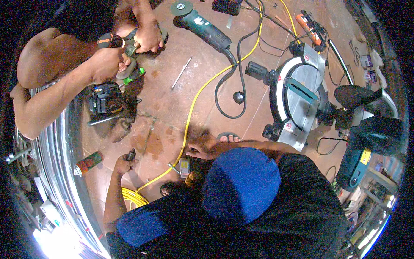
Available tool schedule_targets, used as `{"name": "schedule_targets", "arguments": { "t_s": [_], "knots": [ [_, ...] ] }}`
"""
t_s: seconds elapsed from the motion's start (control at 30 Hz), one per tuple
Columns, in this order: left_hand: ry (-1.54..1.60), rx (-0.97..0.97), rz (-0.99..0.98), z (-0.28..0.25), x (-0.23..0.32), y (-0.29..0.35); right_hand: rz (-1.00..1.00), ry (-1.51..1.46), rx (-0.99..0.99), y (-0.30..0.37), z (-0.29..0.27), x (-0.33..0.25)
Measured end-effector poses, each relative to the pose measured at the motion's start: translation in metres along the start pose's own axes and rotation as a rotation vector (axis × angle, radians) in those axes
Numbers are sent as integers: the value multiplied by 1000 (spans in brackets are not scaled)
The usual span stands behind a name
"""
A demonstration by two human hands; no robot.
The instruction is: The person sits on the floor and uses a hammer and chisel to shape a small metal piece. They then use a power drill to work on the same piece. Another person is visible in the background also working on metal parts.
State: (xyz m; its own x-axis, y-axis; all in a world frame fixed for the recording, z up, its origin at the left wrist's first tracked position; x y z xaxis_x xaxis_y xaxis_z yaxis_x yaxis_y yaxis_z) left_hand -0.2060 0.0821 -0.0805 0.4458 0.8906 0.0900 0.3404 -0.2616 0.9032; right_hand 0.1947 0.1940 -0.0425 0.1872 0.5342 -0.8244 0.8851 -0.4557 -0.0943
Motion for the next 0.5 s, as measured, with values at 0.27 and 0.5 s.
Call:
{"name": "schedule_targets", "arguments": {
  "t_s": [0.27, 0.5],
  "knots": [
    [10, -23, -7, -1, 3, -16, 12, 14, 44, -4, -5, 8],
    [41, -61, 17, 1, 23, 5, -62, 20, 93, -3, -8, 2]
  ]
}}
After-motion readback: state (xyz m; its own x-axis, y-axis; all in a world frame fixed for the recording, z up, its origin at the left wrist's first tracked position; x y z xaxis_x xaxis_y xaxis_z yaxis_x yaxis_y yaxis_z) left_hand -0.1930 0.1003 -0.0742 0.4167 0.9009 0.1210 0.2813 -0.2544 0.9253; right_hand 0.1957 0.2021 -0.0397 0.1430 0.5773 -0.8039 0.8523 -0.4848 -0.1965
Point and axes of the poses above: each hand's wrist, its own y-axis away from the middle knuckle, its own z-axis out of the palm, x = y × z, the point moved 9 cm from there along -y, towards the middle knuckle, and after that the axes turned 10 degrees about -z, right-handed, at the moved point
